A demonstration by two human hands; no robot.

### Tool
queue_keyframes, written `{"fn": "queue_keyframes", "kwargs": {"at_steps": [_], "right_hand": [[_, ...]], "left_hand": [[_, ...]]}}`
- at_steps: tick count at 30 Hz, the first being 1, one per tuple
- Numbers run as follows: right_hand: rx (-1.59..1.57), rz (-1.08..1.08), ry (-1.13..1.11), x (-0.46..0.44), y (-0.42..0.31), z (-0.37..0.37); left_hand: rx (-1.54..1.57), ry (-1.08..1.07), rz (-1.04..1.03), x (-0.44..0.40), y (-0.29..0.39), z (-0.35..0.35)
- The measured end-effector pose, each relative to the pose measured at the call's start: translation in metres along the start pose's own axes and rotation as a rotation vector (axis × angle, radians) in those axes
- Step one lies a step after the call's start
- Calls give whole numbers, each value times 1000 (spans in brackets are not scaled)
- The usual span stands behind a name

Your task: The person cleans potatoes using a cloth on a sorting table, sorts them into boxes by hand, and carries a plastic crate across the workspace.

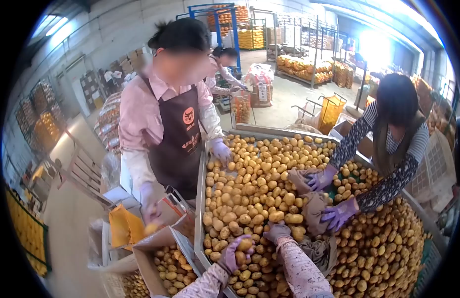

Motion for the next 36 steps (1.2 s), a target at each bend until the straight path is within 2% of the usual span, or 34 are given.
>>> {"fn": "queue_keyframes", "kwargs": {"at_steps": [2,3,7,9,11,13,15,16,18,19,21,22,23,25,28,29,33,35,36], "right_hand": [[48,-72,-30,5,-2,-1],[-22,-41,52,18,-3,6],[-319,118,250,34,13,2],[-725,187,343,58,23,7],[-1729,260,32,77,25,-2],[-1819,486,28,112,7,22],[-1743,610,24,148,-13,44],[-1768,584,23,164,-19,47],[-1755,606,10,182,-27,43],[-1678,597,-66,193,-32,39],[-1110,557,12,221,-39,54],[-981,581,193,215,-14,65],[-847,609,371,206,16,77],[-240,431,870,215,59,105],[79,187,839,211,105,41],[76,122,785,213,112,28],[-68,336,824,221,133,-3],[-1147,73,628,234,153,15],[-1353,149,675,243,150,32]], "left_hand": [[111,-17,127,30,-15,-6],[-14,72,176,47,-21,0],[-40,78,191,74,-46,16],[-85,59,174,75,-50,19],[-107,106,134,75,-40,3],[-208,109,131,75,-21,-27],[-384,126,106,74,-9,-46],[-538,44,49,71,-1,-65],[-310,-10,177,63,-11,-75],[-248,-58,221,59,-13,-78],[-9,-87,208,56,-13,-90],[-28,-145,259,52,-22,-75],[120,-66,316,54,-27,-68],[348,-93,332,65,-29,-69],[333,-159,282,80,-24,-70],[333,-154,271,86,-19,-71],[219,-60,210,127,-4,-49],[166,93,190,161,12,-24],[108,132,169,177,27,-14]]}}
Point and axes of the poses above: each hand's wrist, its own x-axis away from the middle knuckle, its own z-axis out of the back of the hand, y = z × x, the point moved 7 cm from there along -x, towards the middle knuckle, and after that the axes turned 12 degrees about -x, right-handed, at the moved point
